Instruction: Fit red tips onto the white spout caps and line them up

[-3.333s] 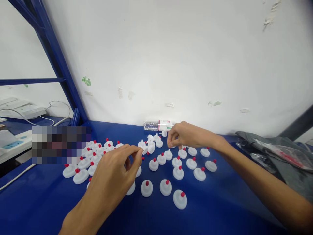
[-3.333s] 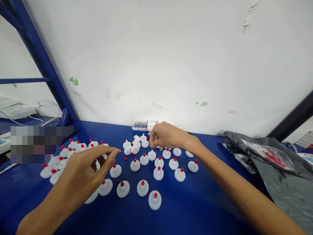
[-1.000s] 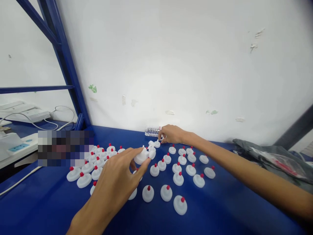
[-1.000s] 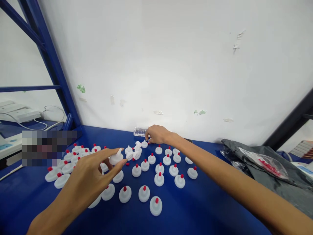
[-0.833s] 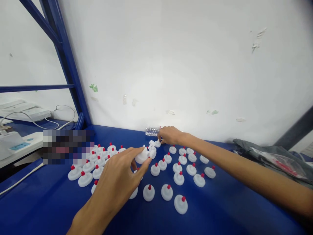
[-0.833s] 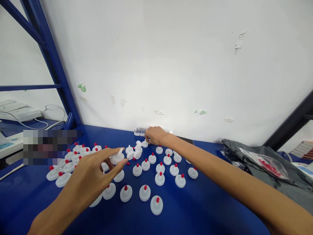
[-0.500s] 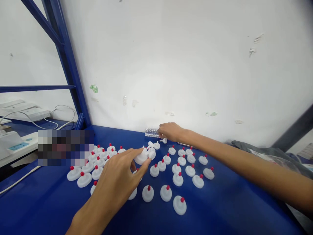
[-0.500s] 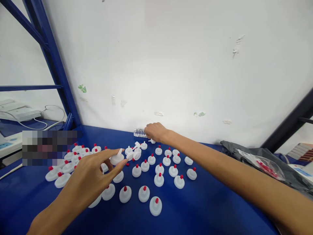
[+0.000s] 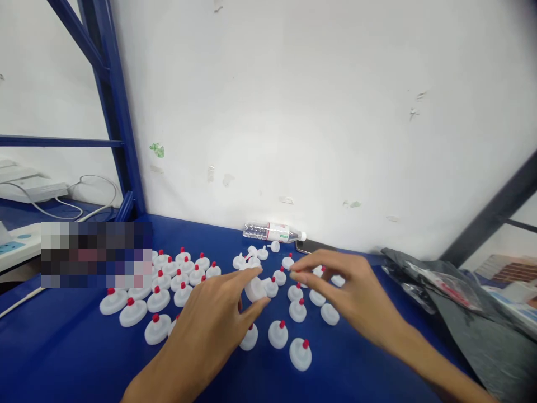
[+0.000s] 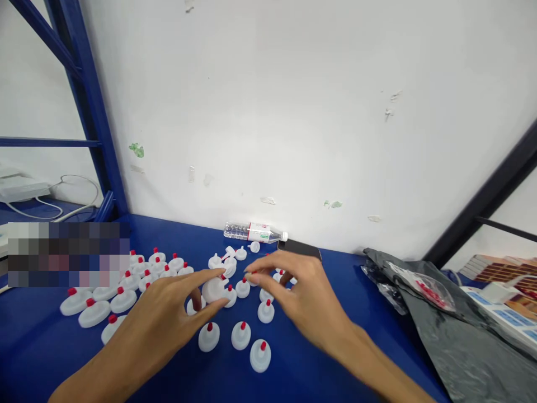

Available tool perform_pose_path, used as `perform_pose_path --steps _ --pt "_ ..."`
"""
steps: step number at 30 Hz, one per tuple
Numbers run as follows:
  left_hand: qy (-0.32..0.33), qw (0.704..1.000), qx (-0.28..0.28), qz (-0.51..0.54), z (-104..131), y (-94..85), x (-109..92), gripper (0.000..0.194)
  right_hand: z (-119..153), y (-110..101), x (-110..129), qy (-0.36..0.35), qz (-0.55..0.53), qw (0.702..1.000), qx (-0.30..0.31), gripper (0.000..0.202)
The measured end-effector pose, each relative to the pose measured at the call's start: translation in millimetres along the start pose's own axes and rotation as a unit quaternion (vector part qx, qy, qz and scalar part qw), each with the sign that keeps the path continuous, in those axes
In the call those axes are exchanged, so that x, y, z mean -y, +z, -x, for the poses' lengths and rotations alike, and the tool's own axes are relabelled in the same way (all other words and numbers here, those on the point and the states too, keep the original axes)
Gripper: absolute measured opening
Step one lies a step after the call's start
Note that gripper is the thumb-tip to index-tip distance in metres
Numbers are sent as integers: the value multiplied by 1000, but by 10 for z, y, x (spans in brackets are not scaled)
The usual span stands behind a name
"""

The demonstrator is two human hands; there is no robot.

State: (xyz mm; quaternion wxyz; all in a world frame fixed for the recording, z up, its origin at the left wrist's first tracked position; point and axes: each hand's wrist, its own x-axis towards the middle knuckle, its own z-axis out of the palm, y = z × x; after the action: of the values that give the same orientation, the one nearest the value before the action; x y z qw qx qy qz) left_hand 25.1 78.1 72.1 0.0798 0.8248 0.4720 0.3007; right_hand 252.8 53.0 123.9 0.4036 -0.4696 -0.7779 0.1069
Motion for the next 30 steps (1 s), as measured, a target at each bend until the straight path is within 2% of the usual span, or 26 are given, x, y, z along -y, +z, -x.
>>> perform_pose_path --steps 3,8,12,16,18,21,23,25,30 --pt "32 999 -4 -3 34 60 -17 35 124 178 26 18 -66 997 -27 6" --pt "64 998 -18 -9 63 117 -45 31 184 409 -96 -26 -121 992 -26 10" --pt "87 996 -36 -2 71 147 -73 34 258 431 -187 -16 -128 990 -58 13" --pt "122 990 -64 3 80 196 -83 32 332 445 -205 -3 -152 987 -48 11" --pt "129 989 -78 1 86 224 -92 37 363 477 -193 -3 -164 985 -48 12" --pt "124 987 -97 -10 96 243 -125 60 368 483 -167 20 -182 982 -48 11" --pt "113 989 -93 -4 99 222 -155 74 323 405 -164 38 -186 981 -46 11" --pt "93 992 -84 7 99 173 -180 82 245 241 -193 59 -168 982 -68 13" --pt "55 993 -107 16 77 38 -183 57 69 -351 -519 147 -1 976 -163 25"
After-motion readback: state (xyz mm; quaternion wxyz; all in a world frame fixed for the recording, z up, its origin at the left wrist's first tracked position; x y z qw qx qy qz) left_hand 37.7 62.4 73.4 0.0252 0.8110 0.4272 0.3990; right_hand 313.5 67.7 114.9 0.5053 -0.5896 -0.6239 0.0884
